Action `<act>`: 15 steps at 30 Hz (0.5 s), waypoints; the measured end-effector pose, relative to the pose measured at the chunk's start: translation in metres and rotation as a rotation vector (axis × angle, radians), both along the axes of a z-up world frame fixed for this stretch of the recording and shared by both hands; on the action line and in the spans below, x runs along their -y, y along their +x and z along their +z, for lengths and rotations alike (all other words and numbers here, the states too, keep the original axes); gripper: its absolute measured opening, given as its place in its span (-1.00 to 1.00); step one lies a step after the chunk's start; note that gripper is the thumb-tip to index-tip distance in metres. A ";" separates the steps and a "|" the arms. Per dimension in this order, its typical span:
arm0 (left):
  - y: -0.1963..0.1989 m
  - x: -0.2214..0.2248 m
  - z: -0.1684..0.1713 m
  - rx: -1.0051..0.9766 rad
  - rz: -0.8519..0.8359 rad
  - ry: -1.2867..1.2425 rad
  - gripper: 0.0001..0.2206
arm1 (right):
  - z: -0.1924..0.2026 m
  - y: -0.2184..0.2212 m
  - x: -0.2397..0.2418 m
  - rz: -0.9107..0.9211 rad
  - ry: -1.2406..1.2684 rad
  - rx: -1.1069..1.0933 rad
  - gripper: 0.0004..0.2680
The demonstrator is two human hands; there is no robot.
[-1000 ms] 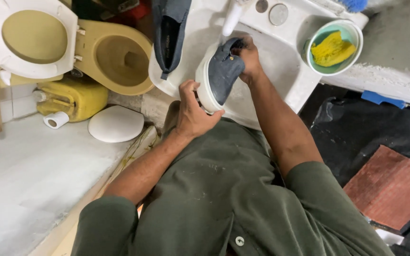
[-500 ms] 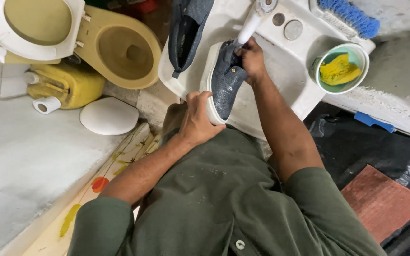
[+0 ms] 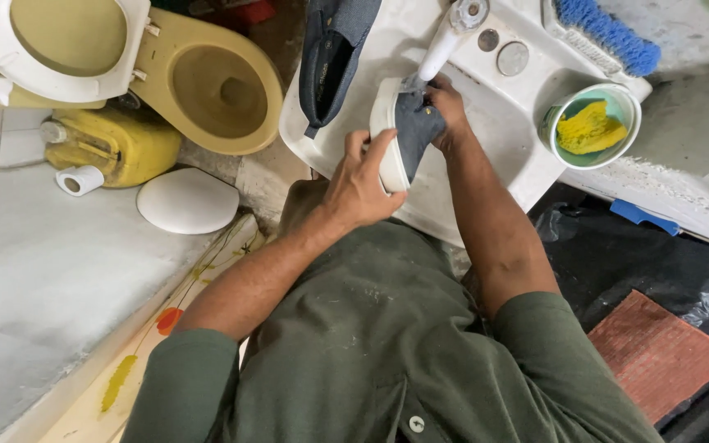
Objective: Cleaning a pair of dark slip-on shoes in a sink using a brush and water.
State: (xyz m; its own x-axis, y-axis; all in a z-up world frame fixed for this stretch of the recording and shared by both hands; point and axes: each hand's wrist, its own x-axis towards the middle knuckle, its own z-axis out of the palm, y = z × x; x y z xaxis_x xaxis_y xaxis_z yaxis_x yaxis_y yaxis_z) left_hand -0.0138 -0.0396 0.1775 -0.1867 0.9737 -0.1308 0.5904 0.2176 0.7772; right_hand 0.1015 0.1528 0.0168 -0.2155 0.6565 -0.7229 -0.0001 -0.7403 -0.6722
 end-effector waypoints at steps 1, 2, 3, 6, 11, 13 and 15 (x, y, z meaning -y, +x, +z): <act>-0.003 -0.006 0.003 0.021 0.020 -0.065 -0.13 | -0.014 0.003 -0.003 -0.065 -0.052 -0.022 -0.67; -0.007 -0.009 0.003 0.020 0.016 -0.064 -0.13 | -0.013 0.005 -0.003 -0.069 -0.051 -0.023 -0.67; -0.011 -0.013 0.004 0.032 0.036 -0.067 -0.15 | -0.013 0.006 -0.003 -0.076 -0.065 -0.028 -0.67; -0.020 -0.020 0.006 0.038 0.071 -0.057 -0.19 | 0.033 -0.001 0.002 0.018 -0.057 -0.068 -0.74; -0.022 -0.029 -0.009 0.013 0.093 0.010 -0.22 | 0.033 0.019 0.009 0.051 -0.103 0.068 -0.64; -0.019 -0.034 -0.015 0.083 0.162 0.035 -0.25 | -0.017 0.043 0.012 -0.057 -0.048 0.153 -0.62; -0.014 -0.042 -0.033 0.080 0.162 0.067 -0.27 | 0.005 0.060 0.026 -0.105 -0.077 0.149 -0.65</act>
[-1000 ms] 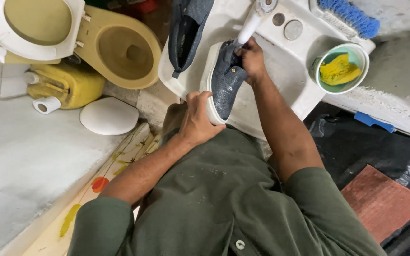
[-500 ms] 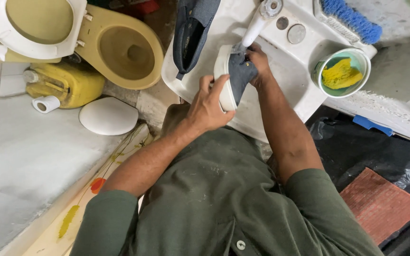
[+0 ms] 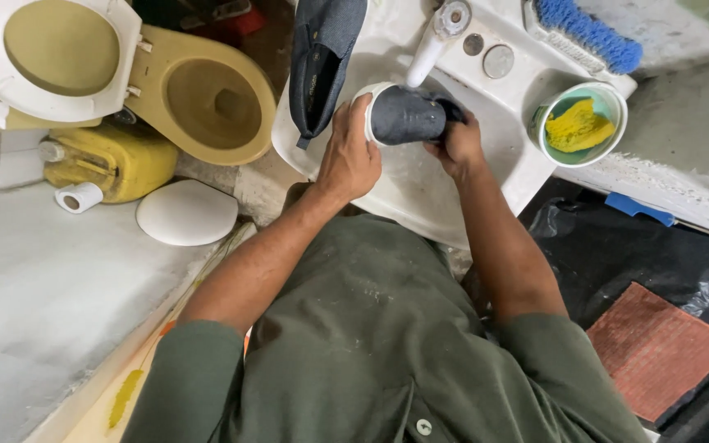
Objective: Cleaning a pair of dark slip-on shoes in a sink using a brush and water.
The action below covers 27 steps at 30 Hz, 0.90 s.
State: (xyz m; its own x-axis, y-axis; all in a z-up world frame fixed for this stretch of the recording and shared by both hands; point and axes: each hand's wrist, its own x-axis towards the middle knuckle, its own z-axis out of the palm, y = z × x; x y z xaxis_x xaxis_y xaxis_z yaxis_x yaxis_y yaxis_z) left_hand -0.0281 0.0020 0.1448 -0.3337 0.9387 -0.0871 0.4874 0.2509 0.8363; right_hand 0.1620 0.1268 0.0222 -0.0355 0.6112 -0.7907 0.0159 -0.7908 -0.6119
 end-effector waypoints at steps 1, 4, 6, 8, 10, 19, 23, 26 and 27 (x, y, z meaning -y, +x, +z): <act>0.002 -0.003 -0.009 -0.008 0.001 0.029 -0.30 | 0.011 0.008 0.007 -0.051 -0.027 -0.007 -0.66; 0.007 -0.011 -0.043 0.044 0.021 0.012 -0.31 | 0.021 0.030 0.023 -0.136 -0.049 -0.017 -0.68; 0.007 -0.019 -0.063 0.109 0.045 -0.006 -0.30 | 0.051 0.036 0.032 -0.174 -0.067 -0.011 -0.70; 0.001 -0.031 -0.076 0.172 0.062 -0.026 -0.29 | 0.073 0.038 0.042 -0.218 -0.086 -0.007 -0.71; -0.008 -0.049 -0.082 0.481 0.156 -0.224 -0.36 | 0.088 0.038 0.054 -0.229 -0.050 0.106 -0.88; -0.009 -0.080 -0.102 0.761 0.475 -0.264 -0.52 | 0.130 0.056 0.104 0.353 0.625 0.486 -0.52; -0.005 -0.089 -0.123 0.751 0.522 -0.323 -0.53 | 0.163 0.042 0.097 0.410 0.964 0.339 -0.63; 0.000 -0.095 -0.125 0.836 0.614 -0.339 -0.56 | 0.167 0.033 0.097 0.473 1.110 0.452 -0.75; -0.001 -0.096 -0.113 0.926 0.655 -0.447 -0.52 | 0.168 0.028 0.097 0.477 1.188 0.463 -0.75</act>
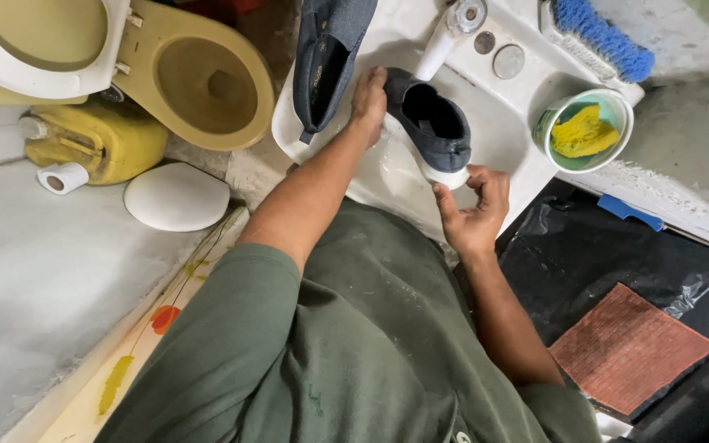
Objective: Cleaning a pair of dark slip-on shoes in a sink using a brush and water.
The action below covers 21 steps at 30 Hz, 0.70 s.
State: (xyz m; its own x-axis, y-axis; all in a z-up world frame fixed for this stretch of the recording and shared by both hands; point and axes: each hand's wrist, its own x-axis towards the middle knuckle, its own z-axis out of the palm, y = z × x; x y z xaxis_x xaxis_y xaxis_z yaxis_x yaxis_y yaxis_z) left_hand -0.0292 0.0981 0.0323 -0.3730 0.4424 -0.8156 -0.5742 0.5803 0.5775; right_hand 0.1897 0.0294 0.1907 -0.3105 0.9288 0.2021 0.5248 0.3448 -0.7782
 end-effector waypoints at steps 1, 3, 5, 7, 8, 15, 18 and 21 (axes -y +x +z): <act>0.000 -0.002 0.012 0.116 0.023 -0.083 -0.46 | 0.001 -0.005 0.000 0.023 0.077 0.001 -0.76; 0.000 -0.004 0.016 0.148 0.050 -0.098 -0.47 | 0.002 -0.013 0.003 0.006 0.003 -0.063 -0.74; -0.001 -0.004 0.021 0.182 0.075 -0.110 -0.47 | 0.007 -0.020 0.002 -0.012 -0.069 -0.126 -0.71; -0.002 -0.002 0.029 0.213 0.128 -0.123 -0.61 | 0.016 -0.024 -0.002 0.006 -0.080 -0.065 -0.75; 0.002 0.001 0.014 0.216 0.133 -0.118 -0.61 | 0.007 -0.020 -0.001 0.011 -0.076 -0.063 -0.75; 0.006 0.021 0.021 0.020 -0.089 -0.185 -0.46 | -0.014 -0.015 -0.009 -0.103 -0.247 -0.150 -0.69; 0.005 0.016 0.011 0.074 -0.008 -0.147 -0.45 | -0.008 -0.016 -0.018 -0.090 -0.242 -0.125 -0.70; 0.000 0.009 0.007 0.084 0.017 -0.106 -0.45 | -0.010 -0.021 -0.025 -0.085 -0.254 -0.131 -0.70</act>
State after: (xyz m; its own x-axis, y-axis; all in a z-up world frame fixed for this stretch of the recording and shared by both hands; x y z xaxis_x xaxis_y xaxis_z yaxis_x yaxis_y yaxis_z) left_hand -0.0291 0.0891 0.0396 -0.3081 0.3463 -0.8861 -0.6283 0.6253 0.4628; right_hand 0.1690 0.0542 0.1802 -0.2163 0.9763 -0.0072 0.4327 0.0892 -0.8971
